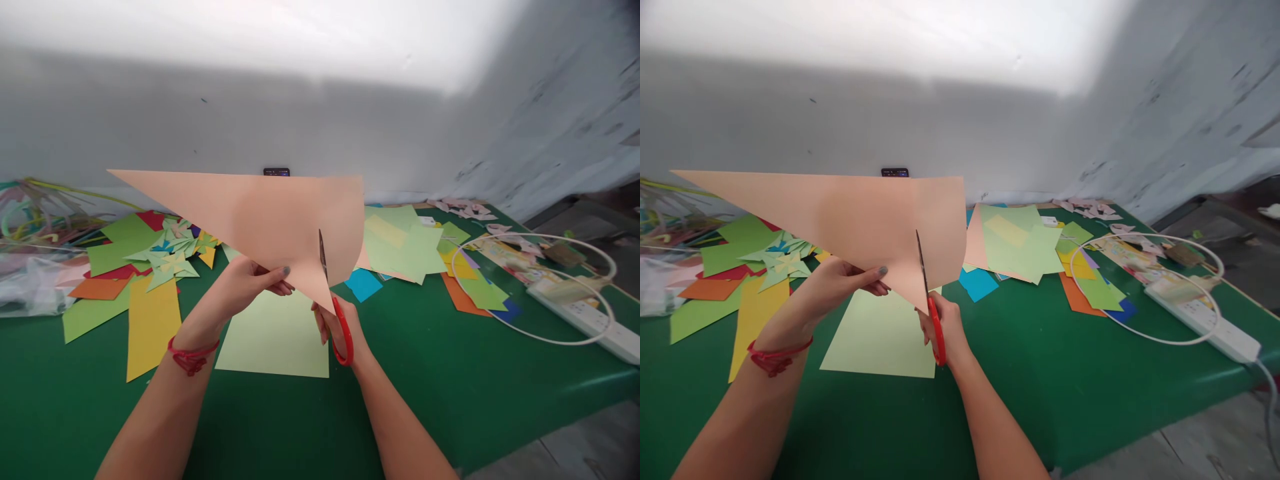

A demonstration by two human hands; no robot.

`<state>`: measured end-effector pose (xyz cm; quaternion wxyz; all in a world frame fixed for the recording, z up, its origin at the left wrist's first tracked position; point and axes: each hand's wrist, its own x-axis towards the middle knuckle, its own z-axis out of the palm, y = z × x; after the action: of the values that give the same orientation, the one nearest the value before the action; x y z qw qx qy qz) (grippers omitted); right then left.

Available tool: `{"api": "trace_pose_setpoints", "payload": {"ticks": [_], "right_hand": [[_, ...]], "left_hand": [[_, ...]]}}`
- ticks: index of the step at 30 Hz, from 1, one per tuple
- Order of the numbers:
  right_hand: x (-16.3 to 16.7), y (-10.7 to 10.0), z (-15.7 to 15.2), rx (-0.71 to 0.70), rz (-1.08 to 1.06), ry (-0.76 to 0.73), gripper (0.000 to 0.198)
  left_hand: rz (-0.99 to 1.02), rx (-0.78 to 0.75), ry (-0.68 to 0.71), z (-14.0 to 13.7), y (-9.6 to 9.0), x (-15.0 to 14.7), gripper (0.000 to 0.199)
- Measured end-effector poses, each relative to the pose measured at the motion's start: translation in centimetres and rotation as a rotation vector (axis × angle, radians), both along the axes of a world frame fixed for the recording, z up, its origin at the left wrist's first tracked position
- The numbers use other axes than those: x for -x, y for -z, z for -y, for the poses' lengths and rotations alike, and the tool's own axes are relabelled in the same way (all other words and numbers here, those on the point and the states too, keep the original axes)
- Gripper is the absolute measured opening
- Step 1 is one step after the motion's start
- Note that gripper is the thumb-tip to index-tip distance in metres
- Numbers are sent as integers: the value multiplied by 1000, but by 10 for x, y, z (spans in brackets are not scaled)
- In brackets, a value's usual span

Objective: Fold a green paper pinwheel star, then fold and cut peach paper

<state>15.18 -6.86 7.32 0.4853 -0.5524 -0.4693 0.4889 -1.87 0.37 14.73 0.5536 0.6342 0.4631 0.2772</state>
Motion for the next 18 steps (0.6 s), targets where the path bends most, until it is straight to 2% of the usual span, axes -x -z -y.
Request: {"api": "trace_pose_setpoints", "payload": {"ticks": [11, 18], "right_hand": [[-1, 1, 0, -30, 20, 24, 29], [-1, 12, -1, -54, 15, 58, 32]], "left_hand": [[-14, 7, 8, 1, 3, -2, 23], [6, 11, 4, 1, 3, -2, 24]]}}
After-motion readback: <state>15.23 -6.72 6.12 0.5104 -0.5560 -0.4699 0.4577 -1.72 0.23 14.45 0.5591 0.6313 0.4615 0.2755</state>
